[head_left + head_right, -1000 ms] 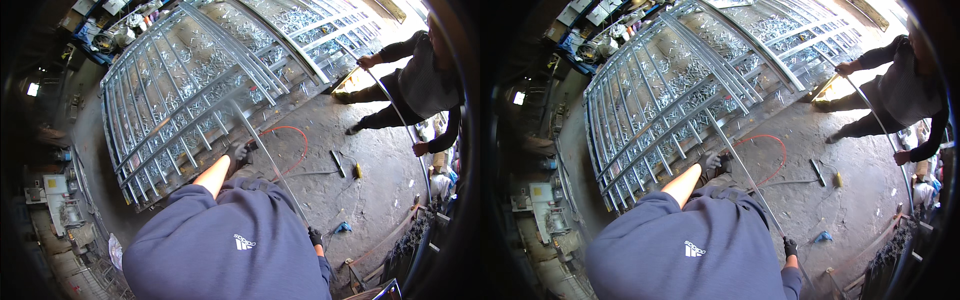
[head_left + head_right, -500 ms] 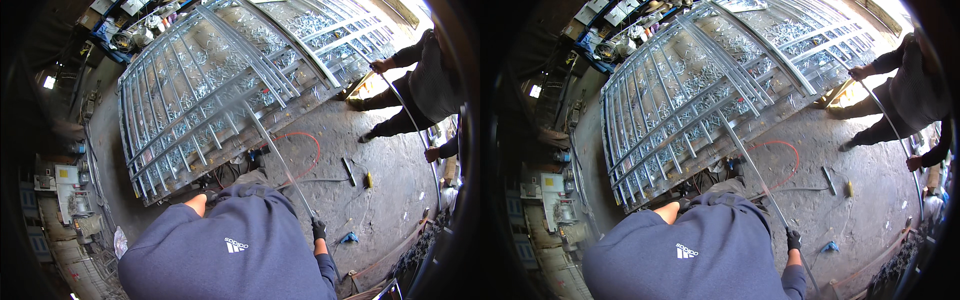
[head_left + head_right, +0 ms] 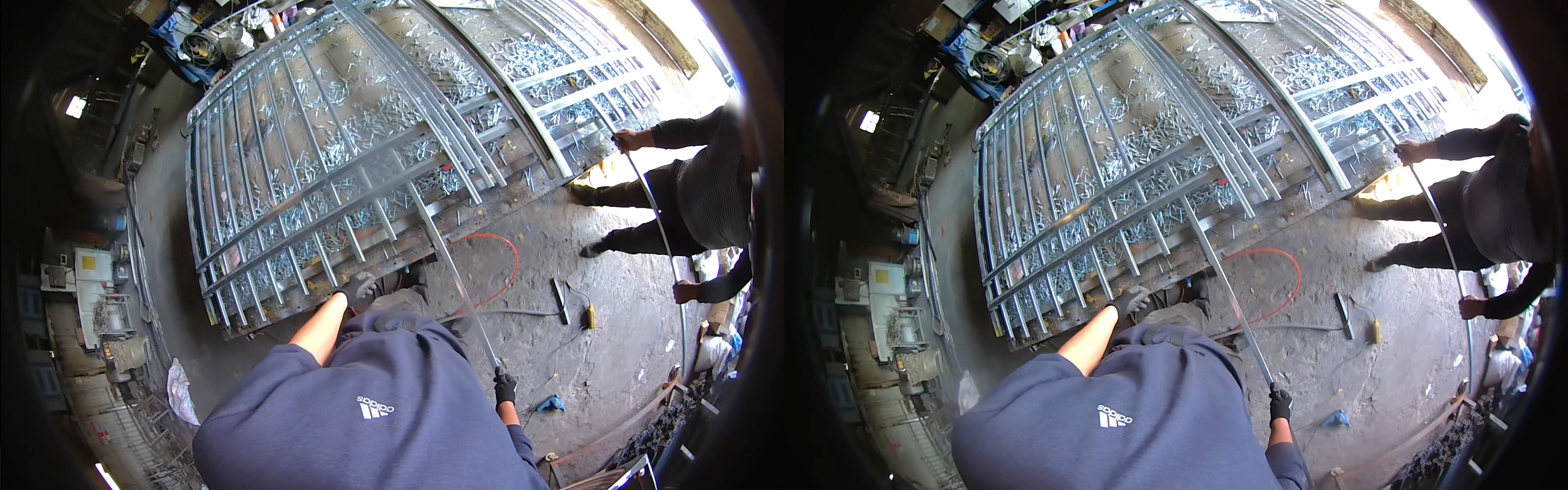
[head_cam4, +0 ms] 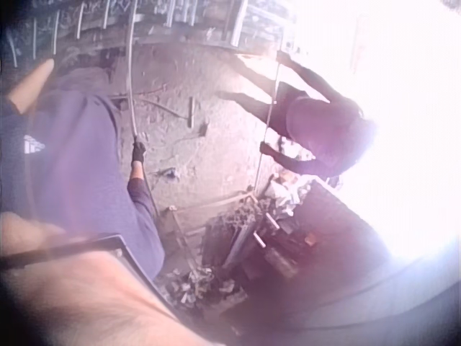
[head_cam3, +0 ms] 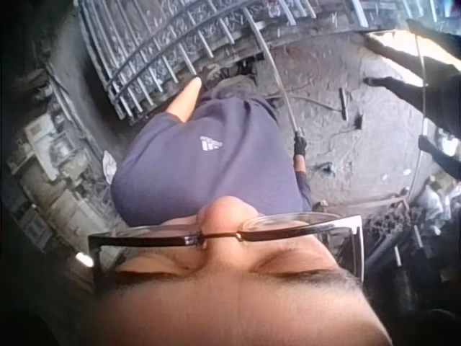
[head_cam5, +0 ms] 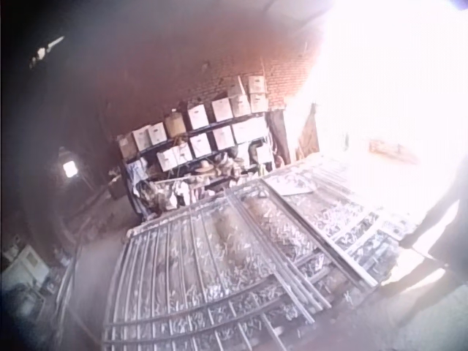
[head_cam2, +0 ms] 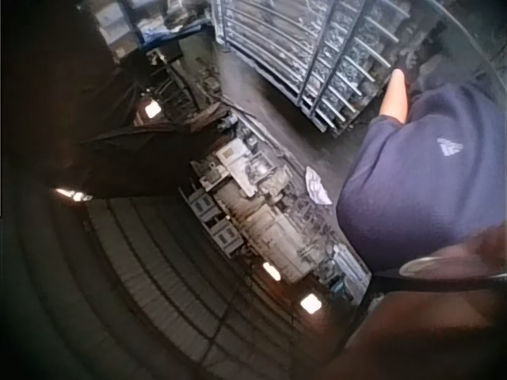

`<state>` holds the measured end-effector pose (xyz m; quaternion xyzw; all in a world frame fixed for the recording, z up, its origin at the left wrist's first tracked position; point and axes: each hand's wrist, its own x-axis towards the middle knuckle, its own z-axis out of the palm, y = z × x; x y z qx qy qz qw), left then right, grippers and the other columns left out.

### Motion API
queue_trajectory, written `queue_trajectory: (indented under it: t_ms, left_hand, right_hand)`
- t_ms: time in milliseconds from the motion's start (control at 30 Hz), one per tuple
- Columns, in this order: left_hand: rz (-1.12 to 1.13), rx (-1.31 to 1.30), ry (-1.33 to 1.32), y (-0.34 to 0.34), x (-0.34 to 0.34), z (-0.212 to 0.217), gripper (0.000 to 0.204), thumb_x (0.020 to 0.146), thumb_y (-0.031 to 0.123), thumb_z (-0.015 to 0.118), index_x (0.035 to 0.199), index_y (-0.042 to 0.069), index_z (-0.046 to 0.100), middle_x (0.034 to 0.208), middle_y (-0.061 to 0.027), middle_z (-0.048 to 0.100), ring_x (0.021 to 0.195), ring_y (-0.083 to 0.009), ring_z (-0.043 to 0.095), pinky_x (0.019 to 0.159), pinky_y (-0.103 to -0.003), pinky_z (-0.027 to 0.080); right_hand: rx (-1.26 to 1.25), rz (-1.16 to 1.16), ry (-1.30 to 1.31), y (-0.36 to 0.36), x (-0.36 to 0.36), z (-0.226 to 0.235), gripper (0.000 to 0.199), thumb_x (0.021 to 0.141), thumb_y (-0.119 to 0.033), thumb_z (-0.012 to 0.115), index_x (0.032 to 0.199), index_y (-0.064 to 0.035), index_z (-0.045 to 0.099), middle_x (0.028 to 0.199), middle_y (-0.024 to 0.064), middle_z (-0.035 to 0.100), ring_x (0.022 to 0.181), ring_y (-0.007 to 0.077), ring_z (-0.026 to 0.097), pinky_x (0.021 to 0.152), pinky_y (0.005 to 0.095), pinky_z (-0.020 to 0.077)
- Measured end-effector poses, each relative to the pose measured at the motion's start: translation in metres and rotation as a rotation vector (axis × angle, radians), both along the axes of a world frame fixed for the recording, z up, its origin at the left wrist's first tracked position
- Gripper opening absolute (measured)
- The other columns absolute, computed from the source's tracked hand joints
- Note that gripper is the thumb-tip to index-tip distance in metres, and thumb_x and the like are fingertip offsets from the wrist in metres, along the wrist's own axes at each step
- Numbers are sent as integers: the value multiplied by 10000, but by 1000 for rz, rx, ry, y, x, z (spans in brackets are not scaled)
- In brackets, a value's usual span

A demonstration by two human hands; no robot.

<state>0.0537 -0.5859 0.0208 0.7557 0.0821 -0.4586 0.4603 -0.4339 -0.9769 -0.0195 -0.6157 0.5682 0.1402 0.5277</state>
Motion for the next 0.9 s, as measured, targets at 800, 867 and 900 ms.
queue_trajectory:
  t_ms: [800,867,900]
  left_hand:
    - [-420,245,-69,146,-34,-28,393,778,412,680,1003,91,710,1065,-193,694,950,-332,638,828,-423,494]
    - [-351,266,64,146,-29,-27,395,780,415,679,1005,92,710,1066,-193,694,954,-334,639,830,-424,495]
    - [-312,229,-10,144,-28,-27,396,781,416,679,1007,92,710,1067,-194,693,955,-335,639,830,-425,495]
  right_hand:
    - [464,154,-176,14,249,20,185,957,-194,576,1088,-77,636,699,24,570,561,151,560,495,301,468]
    - [396,101,-179,25,275,15,147,957,-189,584,1033,-89,661,658,6,553,490,134,511,471,298,442]
    - [362,138,-224,29,299,12,184,960,-231,591,1037,-85,673,646,1,540,492,131,510,456,299,418]
